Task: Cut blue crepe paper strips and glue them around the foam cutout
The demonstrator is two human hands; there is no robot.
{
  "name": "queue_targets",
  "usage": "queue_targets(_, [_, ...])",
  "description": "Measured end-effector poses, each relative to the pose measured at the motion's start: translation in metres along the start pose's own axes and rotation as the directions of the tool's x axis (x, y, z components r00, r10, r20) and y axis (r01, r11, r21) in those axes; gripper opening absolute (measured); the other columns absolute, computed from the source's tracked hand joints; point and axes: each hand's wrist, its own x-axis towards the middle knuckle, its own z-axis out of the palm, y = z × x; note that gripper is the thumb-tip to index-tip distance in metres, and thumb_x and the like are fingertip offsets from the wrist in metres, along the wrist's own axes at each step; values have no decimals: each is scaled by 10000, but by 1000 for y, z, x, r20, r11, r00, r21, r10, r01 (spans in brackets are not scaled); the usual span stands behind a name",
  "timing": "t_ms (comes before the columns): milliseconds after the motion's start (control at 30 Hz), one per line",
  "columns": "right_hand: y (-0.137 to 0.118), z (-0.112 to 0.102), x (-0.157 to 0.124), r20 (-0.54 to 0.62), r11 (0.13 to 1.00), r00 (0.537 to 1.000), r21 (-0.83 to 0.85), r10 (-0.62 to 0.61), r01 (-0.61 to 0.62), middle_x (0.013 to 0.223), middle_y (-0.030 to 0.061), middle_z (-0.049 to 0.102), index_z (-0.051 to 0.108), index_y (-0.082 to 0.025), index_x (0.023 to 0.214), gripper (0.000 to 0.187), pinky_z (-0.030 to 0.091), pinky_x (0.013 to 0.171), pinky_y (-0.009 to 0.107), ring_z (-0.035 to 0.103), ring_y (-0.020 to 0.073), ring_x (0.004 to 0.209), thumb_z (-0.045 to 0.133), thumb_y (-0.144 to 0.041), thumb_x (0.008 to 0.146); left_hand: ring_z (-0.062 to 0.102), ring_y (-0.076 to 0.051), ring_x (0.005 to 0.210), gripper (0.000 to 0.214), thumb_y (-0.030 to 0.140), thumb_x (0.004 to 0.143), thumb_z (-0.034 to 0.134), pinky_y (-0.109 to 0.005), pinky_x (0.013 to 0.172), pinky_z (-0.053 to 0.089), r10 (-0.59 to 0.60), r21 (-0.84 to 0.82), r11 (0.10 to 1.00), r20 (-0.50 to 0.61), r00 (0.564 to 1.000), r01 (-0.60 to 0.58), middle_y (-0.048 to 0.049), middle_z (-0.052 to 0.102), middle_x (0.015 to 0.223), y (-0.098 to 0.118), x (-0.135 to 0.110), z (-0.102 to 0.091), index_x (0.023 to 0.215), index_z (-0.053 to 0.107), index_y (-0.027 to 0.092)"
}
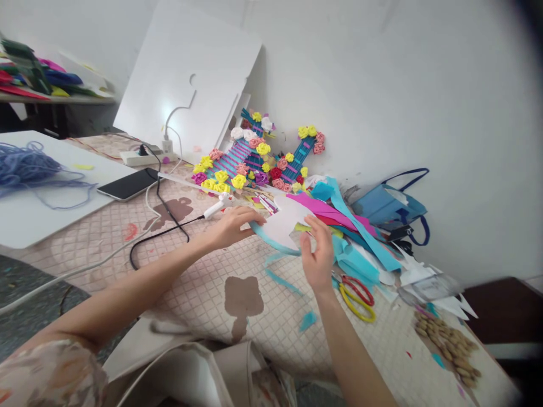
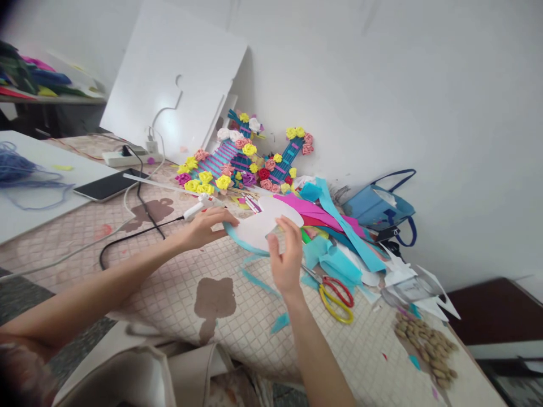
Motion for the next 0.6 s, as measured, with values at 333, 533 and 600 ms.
queue_targets(333, [73, 36, 14, 573, 443, 609, 419, 548, -792, 569, 2, 600, 621, -184, 707, 438, 396, 434, 251, 516, 126, 470, 677, -614, 643, 608, -190, 931, 148, 168, 890, 530, -360, 861, 475, 71, 68, 995, -17, 997, -70, -91, 655, 968, -1, -8, 9, 1022, 597, 174])
queue_targets(533, [62, 43, 16, 583, 391, 610, 469, 536, -792, 460, -73, 478, 553, -199, 658, 358, 260, 369, 222, 369, 73, 381, 746, -494, 594, 360, -307, 1321, 521, 138, 789, 599, -528, 1076, 294, -38, 120, 992, 59, 998, 30, -132, 482, 1352, 3, -12, 5, 1283, 450, 212])
queue_targets(600, [59, 42, 16, 566, 394, 629, 492, 532, -776, 445, -85, 434, 542, -199, 659, 361, 227, 360, 220, 316, 60, 366, 742, -495, 605, 231, -327, 1391, 690, 79, 726, 567, -566, 1105, 226, -137, 110, 985, 52, 989, 131, -147, 330, 1468, 1, -16, 6, 1368, 346, 205])
